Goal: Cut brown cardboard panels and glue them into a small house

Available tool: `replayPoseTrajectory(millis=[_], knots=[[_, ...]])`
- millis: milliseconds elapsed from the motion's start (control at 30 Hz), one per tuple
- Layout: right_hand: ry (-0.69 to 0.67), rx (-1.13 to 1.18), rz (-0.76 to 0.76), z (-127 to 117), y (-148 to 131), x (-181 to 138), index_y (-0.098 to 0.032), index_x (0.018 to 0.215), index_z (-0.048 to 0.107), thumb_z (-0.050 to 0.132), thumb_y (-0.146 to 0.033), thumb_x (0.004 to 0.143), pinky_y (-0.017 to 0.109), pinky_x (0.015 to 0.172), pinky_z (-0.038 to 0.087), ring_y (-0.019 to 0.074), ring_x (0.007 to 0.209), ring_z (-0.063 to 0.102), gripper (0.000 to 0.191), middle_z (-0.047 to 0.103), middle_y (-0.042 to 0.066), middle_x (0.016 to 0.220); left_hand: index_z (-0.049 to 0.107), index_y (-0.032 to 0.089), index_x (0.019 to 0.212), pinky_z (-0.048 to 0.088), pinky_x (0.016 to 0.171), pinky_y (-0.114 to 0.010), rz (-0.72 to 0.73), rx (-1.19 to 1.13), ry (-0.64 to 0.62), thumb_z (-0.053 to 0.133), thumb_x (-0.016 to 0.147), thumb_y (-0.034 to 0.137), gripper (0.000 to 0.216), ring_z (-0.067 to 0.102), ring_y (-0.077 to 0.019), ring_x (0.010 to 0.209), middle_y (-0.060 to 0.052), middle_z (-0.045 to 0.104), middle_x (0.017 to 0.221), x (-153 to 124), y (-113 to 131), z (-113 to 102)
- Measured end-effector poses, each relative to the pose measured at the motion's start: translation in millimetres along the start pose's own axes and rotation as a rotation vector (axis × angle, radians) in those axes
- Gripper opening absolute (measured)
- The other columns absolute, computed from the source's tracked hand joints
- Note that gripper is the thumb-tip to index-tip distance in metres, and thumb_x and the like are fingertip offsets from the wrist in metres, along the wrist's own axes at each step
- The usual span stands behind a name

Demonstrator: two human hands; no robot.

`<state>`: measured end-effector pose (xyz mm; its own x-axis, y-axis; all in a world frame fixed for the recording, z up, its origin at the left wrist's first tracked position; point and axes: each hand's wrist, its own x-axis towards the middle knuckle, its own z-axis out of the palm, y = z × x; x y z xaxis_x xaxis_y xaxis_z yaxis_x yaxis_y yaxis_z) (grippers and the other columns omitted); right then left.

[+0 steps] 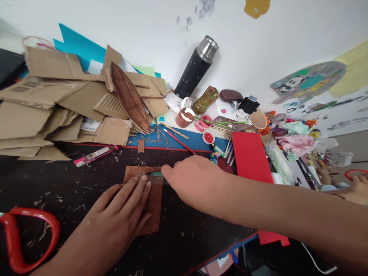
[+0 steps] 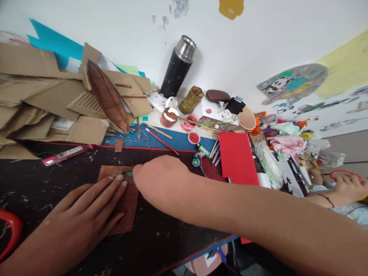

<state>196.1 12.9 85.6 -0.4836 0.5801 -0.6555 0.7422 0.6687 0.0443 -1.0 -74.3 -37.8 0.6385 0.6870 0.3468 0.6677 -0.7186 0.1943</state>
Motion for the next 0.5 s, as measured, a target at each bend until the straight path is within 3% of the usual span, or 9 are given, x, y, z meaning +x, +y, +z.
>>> replayPoseTrajectory(millis=[267, 500], knots=[[0.023, -0.024, 0.002, 2.7, -2.0, -4.1, -0.01, 0.126, 0.067, 0.059, -0.01, 0.1, 0.032, 0.058, 0.051, 0.0275, 0.079, 0.079, 0.027, 0.079, 0.014, 0.091, 0.079, 0.012, 0.127, 0.048, 0.101, -0.054, 0.002, 0.006, -0.019, 0.031, 0.112, 0.032, 0.054, 0.068, -0.035, 0.127, -0.018, 0.076, 0.141, -3.8, -1.1, 1.3], [-0.05, 0.011, 0.034, -0.4, -1.3, -5.6, -0.01, 0.132, 0.064, 0.057, -0.009, 0.1, 0.034, 0.06, 0.056, 0.0293, 0.082, 0.08, 0.033, 0.079, 0.015, 0.094, 0.079, 0.01, 0.127, 0.047, 0.099, -0.054, 0.078, 0.066, -0.029, 0.034, 0.108, 0.024, 0.051, 0.068, -0.0371, 0.125, -0.02, 0.076, 0.14, -4.2, -5.3, -1.3]])
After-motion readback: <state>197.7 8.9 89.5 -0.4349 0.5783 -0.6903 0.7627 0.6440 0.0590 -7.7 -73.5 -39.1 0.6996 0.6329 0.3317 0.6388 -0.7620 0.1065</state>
